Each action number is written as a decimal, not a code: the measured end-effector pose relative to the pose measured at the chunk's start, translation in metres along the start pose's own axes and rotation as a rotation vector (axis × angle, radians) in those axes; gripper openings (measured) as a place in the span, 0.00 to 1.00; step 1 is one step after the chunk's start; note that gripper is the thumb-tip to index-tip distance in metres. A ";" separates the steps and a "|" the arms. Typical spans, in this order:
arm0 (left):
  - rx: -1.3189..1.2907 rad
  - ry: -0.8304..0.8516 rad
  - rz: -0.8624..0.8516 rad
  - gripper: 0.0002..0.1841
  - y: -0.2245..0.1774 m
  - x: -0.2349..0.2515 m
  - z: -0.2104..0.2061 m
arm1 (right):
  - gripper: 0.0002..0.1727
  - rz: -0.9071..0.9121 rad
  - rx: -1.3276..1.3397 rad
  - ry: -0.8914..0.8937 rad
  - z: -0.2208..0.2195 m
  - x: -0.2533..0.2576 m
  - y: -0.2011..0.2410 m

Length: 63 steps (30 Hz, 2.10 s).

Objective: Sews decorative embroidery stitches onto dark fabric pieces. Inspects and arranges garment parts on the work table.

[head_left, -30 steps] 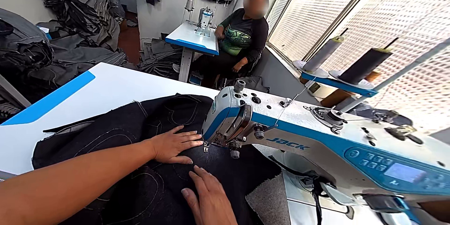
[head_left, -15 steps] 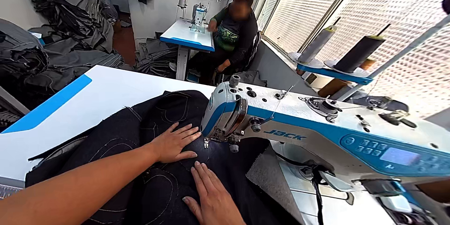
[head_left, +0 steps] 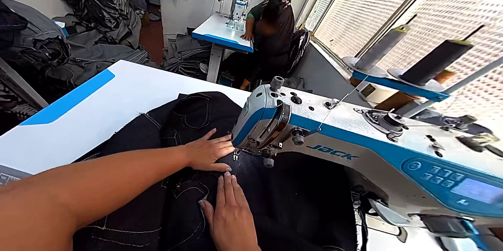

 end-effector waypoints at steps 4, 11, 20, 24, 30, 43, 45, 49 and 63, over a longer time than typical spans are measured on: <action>0.048 -0.044 -0.010 0.37 0.001 -0.001 -0.001 | 0.46 0.033 0.004 -0.071 -0.001 -0.002 -0.003; 0.015 0.020 0.116 0.39 0.008 0.000 0.001 | 0.45 0.107 0.079 -0.022 -0.003 0.006 -0.017; 0.003 -0.005 0.369 0.32 0.015 -0.004 0.003 | 0.43 0.256 0.147 0.079 -0.009 0.026 -0.048; 0.004 -0.036 0.510 0.32 0.016 -0.008 0.002 | 0.41 0.390 0.132 0.070 -0.011 0.036 -0.063; -0.028 -0.046 0.654 0.33 0.011 -0.013 -0.003 | 0.38 0.575 0.139 0.143 -0.010 0.044 -0.080; 0.065 -0.005 -0.444 0.32 0.024 0.012 0.007 | 0.48 -0.096 -0.044 0.311 -0.010 0.041 0.023; 0.092 -0.017 -0.412 0.34 0.025 0.010 0.007 | 0.49 -0.053 -0.105 0.157 -0.013 0.036 0.024; 0.106 -0.019 -0.328 0.33 0.023 0.007 0.007 | 0.50 0.004 -0.047 0.100 -0.013 0.031 0.016; 0.126 -0.077 0.453 0.37 -0.003 -0.021 -0.005 | 0.36 0.701 0.222 0.119 -0.006 0.044 -0.072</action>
Point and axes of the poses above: each hand's wrist, its own x-axis towards the middle knuckle, its own z-axis out of the back of the hand, y = z × x, the point moved 8 cm from there along x, towards the middle knuckle, and after that the axes turned 9 degrees about -z, right-handed, at the moved point
